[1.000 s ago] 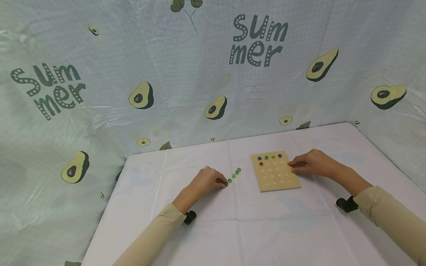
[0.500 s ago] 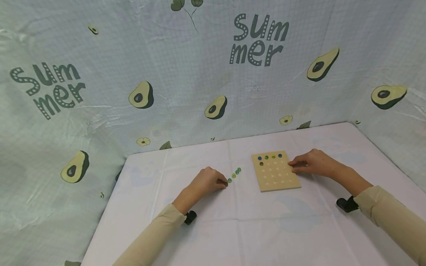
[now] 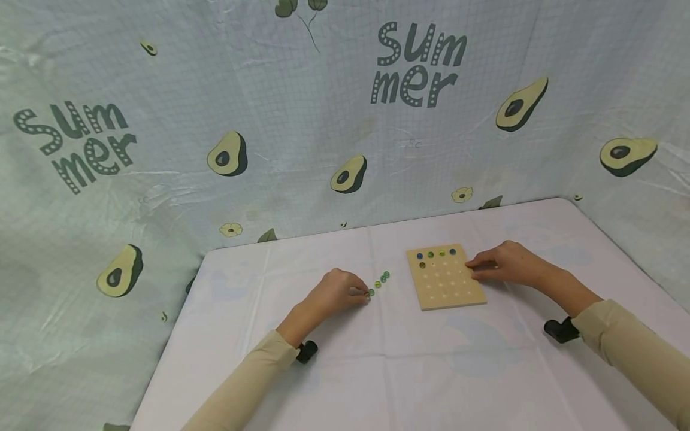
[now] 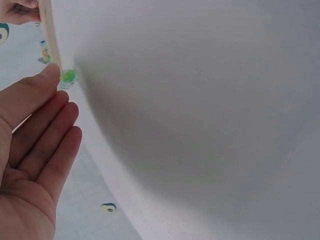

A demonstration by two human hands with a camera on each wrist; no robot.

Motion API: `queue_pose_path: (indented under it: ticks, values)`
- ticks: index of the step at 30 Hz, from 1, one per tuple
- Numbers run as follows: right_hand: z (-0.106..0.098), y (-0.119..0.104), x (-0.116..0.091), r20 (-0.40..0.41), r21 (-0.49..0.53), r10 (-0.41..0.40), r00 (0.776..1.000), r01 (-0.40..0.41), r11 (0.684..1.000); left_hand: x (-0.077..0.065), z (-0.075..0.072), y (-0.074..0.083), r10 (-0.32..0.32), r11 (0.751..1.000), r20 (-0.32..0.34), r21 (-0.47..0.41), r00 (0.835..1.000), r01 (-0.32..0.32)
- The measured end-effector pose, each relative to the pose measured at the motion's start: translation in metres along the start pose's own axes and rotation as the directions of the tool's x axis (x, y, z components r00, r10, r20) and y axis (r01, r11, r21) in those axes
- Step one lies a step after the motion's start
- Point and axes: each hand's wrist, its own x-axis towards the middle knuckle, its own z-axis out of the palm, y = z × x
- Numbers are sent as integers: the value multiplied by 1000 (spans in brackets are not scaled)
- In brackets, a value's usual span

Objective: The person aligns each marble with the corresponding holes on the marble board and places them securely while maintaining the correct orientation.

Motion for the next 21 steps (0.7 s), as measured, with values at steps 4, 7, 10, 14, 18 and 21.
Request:
queue_pose_path:
  ticks: [4, 7, 10, 14, 18, 21]
  values:
    - [-2, 0, 1, -5, -8, 0, 1000, -1, 1000, 4, -6, 3, 35, 999, -42, 28, 999, -34]
    - [-2, 0, 2, -2, -11, 16, 1000, -16, 1000, 7, -9, 6, 46, 998, -65, 35, 997, -44]
    - [-2, 0, 2, 6, -3, 29, 1000, -29, 1000, 11, -11, 8, 51, 999, -84, 20, 995, -49]
    - [-2, -2, 1, 15, 10, 28, 1000, -28, 1000, 14, -12, 12, 46, 999, -103, -18, 994, -48]
    - [-3, -5, 1, 17, 16, 18, 1000, -18, 1000, 16, -13, 16, 28, 998, -118, -48, 993, -34]
    - [-3, -6, 0, 19, 12, 15, 1000, -16, 1000, 18, -13, 18, 34, 998, -135, -56, 990, -42]
